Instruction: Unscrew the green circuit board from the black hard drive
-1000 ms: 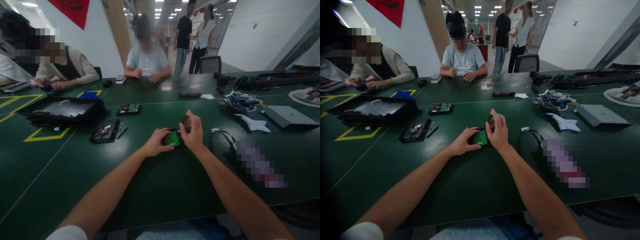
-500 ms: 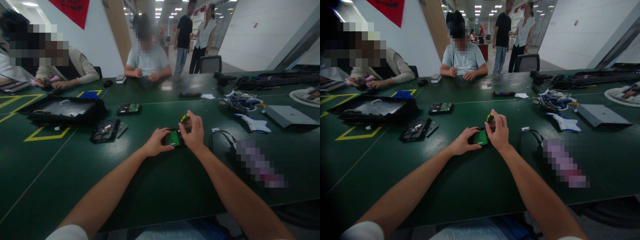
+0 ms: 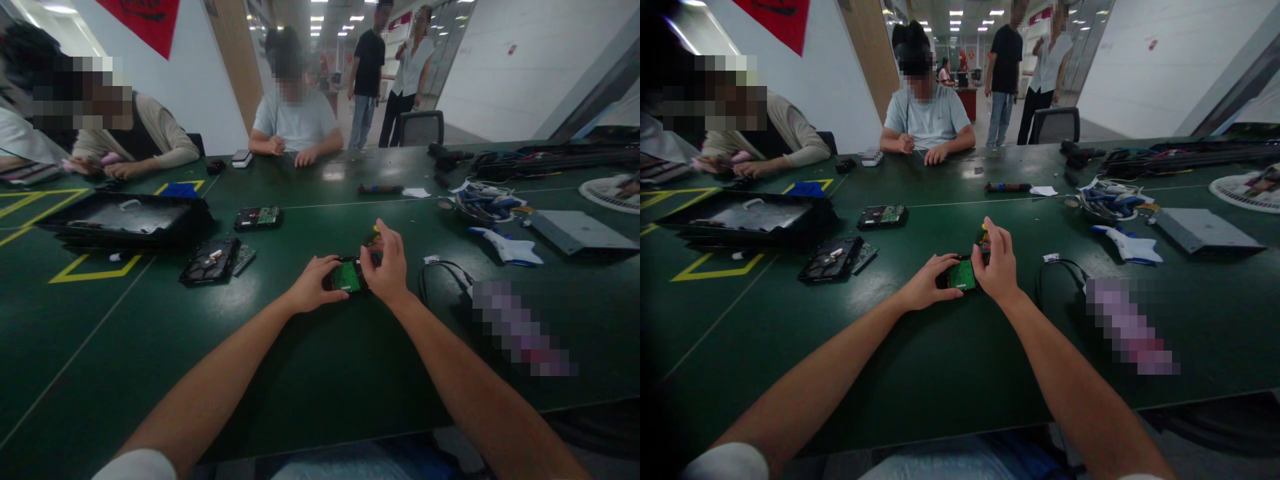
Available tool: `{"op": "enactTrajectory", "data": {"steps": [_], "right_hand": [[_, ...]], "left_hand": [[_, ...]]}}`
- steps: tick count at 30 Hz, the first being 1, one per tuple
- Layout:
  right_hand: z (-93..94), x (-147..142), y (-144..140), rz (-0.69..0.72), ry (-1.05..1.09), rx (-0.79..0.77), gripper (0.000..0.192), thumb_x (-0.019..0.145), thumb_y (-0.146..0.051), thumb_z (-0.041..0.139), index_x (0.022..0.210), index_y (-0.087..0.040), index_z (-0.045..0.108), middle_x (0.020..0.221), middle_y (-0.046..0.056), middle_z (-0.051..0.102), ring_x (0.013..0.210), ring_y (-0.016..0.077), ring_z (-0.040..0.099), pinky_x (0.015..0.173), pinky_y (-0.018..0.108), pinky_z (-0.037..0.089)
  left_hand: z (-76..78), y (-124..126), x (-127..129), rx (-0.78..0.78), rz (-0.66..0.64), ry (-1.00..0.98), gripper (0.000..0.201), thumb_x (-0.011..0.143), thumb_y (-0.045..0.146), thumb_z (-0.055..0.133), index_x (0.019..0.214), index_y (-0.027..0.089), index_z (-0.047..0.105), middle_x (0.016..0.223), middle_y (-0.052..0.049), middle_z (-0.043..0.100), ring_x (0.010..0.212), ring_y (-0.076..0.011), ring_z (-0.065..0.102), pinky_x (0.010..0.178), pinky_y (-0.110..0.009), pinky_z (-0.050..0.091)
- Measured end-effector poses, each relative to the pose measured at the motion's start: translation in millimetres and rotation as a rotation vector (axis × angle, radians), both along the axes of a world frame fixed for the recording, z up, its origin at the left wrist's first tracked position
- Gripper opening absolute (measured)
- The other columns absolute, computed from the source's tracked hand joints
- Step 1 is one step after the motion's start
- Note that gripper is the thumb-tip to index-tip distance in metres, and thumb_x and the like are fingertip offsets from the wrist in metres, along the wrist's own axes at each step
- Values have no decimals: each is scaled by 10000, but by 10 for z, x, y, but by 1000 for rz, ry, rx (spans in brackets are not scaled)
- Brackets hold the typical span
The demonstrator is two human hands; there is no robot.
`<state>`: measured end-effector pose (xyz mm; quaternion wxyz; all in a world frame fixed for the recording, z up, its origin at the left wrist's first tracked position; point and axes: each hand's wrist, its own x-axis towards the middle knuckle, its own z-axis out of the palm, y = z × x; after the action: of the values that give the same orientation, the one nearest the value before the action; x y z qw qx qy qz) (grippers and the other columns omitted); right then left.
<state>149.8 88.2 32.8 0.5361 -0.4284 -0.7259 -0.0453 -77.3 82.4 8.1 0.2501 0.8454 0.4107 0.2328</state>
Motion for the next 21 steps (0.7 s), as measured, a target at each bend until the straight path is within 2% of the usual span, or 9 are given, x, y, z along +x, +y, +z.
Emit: {"op": "enactTrajectory", "data": {"steps": [2,6,11,16,21], "right_hand": [[3,-5,0,3,0,6,667,975,-260,566,1584,-279,296,1336,140,529,1068,247,623,878,465,649],[-1,0,-2,-1,13,15,674,956,-265,611,1570,-290,333,1288,118,536,949,213,631,834,443,652],[-7,5,-8,17,8,-5,686,972,-254,568,1596,-303,285,1350,129,524,1016,231,639,874,459,645],[3,3,-11,9,13,6,673,960,-277,610,1572,-305,331,1284,116,541,951,216,626,793,414,652],[4,5,-14,24,6,-7,669,981,-275,562,1591,-305,287,1350,133,523,1074,249,614,876,454,644]], "left_hand": [[4,-2,0,-2,0,0,828,782,638,770,1468,249,517,1592,-140,462,1491,-372,410,1276,-630,176],[3,2,-2,3,-5,4,839,787,643,765,1476,239,509,1590,-151,462,1491,-371,411,1275,-633,173],[-1,4,-1,9,-1,9,835,787,649,762,1474,246,509,1594,-143,460,1489,-367,416,1276,-630,178],[-2,-1,9,11,1,3,823,790,642,763,1468,246,515,1593,-137,462,1488,-361,419,1281,-621,175],[-2,0,9,9,4,-2,819,780,640,771,1460,257,524,1591,-136,465,1483,-371,425,1273,-633,188]]}}
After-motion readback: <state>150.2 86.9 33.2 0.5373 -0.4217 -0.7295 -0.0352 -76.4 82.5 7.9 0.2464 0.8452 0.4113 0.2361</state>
